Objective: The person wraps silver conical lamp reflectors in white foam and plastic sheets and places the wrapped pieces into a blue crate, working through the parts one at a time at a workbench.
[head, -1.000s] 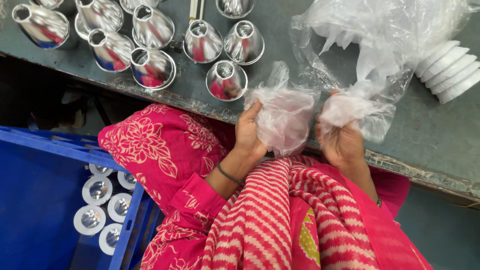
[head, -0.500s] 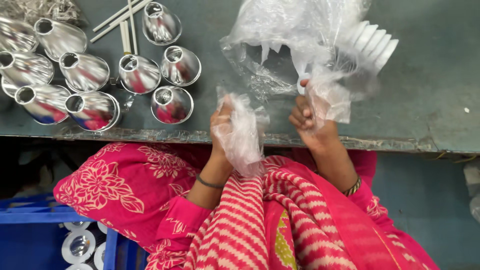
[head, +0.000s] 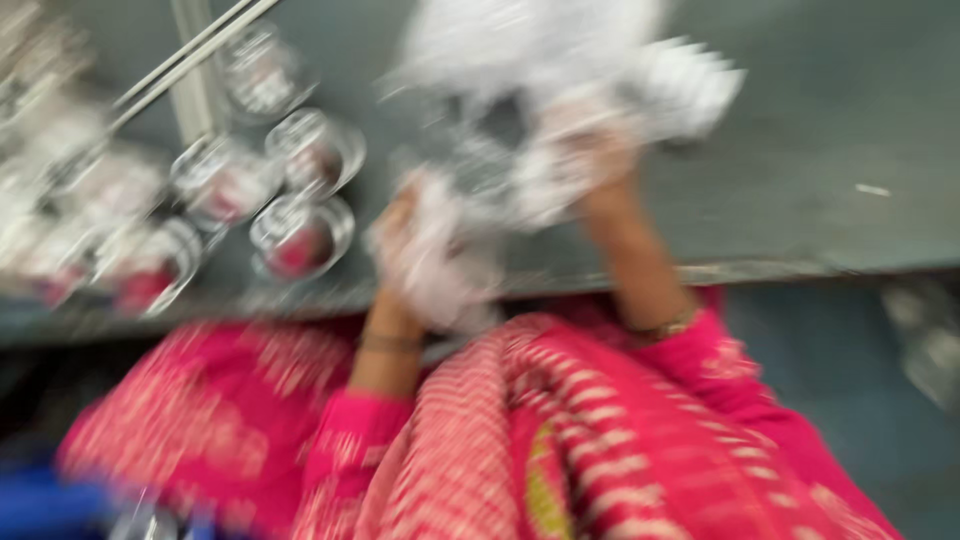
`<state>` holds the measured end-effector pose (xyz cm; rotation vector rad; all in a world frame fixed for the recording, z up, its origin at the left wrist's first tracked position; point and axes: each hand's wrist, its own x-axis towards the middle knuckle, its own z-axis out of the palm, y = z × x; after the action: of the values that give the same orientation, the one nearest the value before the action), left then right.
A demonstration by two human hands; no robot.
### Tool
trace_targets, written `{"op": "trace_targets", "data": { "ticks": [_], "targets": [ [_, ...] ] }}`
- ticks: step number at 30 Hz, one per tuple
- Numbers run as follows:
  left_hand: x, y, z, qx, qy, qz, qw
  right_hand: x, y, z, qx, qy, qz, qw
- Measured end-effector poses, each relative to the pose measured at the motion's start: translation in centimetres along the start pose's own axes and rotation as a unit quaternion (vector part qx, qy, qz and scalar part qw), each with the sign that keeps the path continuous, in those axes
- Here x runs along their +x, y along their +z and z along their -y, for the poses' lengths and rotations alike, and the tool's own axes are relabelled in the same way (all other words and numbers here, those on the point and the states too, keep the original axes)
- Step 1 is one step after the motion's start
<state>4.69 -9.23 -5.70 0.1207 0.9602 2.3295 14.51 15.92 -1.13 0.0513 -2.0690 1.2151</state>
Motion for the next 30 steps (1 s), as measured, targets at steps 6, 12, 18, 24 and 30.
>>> {"op": "trace_targets", "data": {
  "ticks": [6, 12, 18, 24, 30],
  "targets": [
    [0.6, -2.4, -0.2, 0.013, -0.078, -0.024, 0.997, 0.9, 3.7, 2.6, -0.084, -0.006, 0.034, 0.996],
    [0.2, -2.8, -0.2, -0.203, -0.147, 0.086, 0.964, 3.4, 2.6, 6.4, -0.147, 0.121, 0.052, 0.98],
    [0.4, -1.8, 1.5, -0.168, -0.023, 0.175, 0.97, 8.5, -2.2, 7.7, -0.204, 0.096, 0.135, 0.965],
    [1.7, -2.0, 2.1, -0.149, -0.048, 0.091, 0.983, 11.5, -1.8, 9.9, -0.347, -0.088, 0.192, 0.914],
    [2.7, -1.3, 2.5, -0.136, -0.054, 0.064, 0.987, 14.4, 1.7, 10.4, -0.467, -0.182, 0.282, 0.818]
  ]
}}
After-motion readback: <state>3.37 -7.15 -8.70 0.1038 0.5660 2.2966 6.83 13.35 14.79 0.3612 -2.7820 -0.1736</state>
